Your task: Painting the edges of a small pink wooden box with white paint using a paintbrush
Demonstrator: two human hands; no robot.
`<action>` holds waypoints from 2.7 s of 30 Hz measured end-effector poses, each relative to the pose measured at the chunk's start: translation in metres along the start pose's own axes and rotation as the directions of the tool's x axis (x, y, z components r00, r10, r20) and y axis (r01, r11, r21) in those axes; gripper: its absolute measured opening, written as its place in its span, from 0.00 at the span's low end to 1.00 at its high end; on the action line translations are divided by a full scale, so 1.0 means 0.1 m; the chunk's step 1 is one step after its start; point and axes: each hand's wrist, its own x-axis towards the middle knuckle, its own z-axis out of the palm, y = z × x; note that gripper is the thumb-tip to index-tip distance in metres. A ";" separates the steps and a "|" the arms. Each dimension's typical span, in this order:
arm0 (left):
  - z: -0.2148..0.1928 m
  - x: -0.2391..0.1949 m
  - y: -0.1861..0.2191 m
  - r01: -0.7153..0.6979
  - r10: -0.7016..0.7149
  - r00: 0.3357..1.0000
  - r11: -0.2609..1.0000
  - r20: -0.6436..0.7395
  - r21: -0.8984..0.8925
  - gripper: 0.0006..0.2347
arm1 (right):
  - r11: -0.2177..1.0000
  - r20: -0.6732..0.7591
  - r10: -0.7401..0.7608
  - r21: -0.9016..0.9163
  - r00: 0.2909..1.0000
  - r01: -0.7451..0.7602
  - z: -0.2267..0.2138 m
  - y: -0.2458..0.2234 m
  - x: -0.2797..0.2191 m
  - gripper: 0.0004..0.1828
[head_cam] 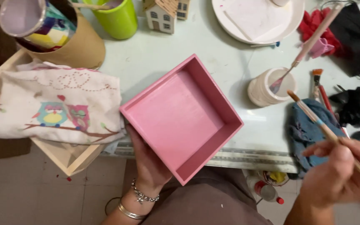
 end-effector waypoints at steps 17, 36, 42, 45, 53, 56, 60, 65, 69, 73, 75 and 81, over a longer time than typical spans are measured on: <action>-0.14 -0.01 -0.02 0.034 -0.034 0.999 0.999 0.002 0.004 0.31 | 0.897 0.235 0.259 0.301 0.937 -0.324 -0.02 -0.47 -0.67 0.09; -0.17 0.00 -0.04 0.030 -0.028 0.999 0.999 0.030 -0.036 0.32 | 0.963 0.610 0.107 0.133 0.785 -0.235 -0.18 -0.63 -0.56 0.06; -0.13 0.00 -0.04 0.025 -0.023 0.999 0.999 0.043 -0.043 0.32 | 0.970 0.659 -0.087 0.225 0.747 -0.086 -0.16 -0.53 -0.60 0.07; -0.08 -0.01 -0.02 0.029 -0.029 1.000 0.999 0.002 -0.020 0.33 | 0.982 0.690 0.010 0.129 0.724 -0.136 -0.12 -0.71 -0.50 0.08; -0.10 -0.01 -0.03 0.031 -0.029 0.999 0.999 0.045 -0.038 0.32 | 0.922 0.796 0.082 0.168 0.599 -0.350 -0.24 -0.47 -0.59 0.09; -0.06 -0.02 -0.02 0.024 -0.024 1.000 1.000 0.019 -0.010 0.33 | 0.991 0.677 0.022 0.082 0.736 -0.104 -0.13 -0.69 -0.54 0.11; 0.05 -0.03 0.01 -0.002 0.002 0.999 1.000 -0.036 0.011 0.33 | 0.979 0.596 -0.072 0.195 0.800 -0.058 -0.18 -0.53 -0.58 0.06; 0.11 -0.04 0.02 0.025 -0.016 0.981 0.999 -0.193 0.044 0.33 | 0.917 0.576 -0.292 0.395 0.764 0.052 -0.12 -0.44 -0.58 0.08; 0.10 -0.05 0.04 0.067 -0.056 0.970 0.997 -0.239 0.039 0.35 | 0.974 0.461 0.021 0.191 0.887 -0.123 -0.06 -0.56 -0.57 0.07; 0.23 -0.09 0.04 0.034 -0.001 0.962 0.993 -0.272 0.114 0.36 | 0.964 0.500 -0.017 0.239 0.866 -0.119 -0.19 -0.44 -0.63 0.09; 0.14 -0.08 0.01 -0.027 0.056 0.977 0.990 -0.208 0.141 0.35 | 0.963 0.498 -0.087 0.265 0.863 -0.056 -0.12 -0.43 -0.57 0.08; -0.19 -0.03 -0.09 -0.194 0.173 0.964 0.977 0.203 0.090 0.29 | 0.972 0.303 -0.043 0.231 0.952 -0.030 0.02 -0.12 -0.61 0.06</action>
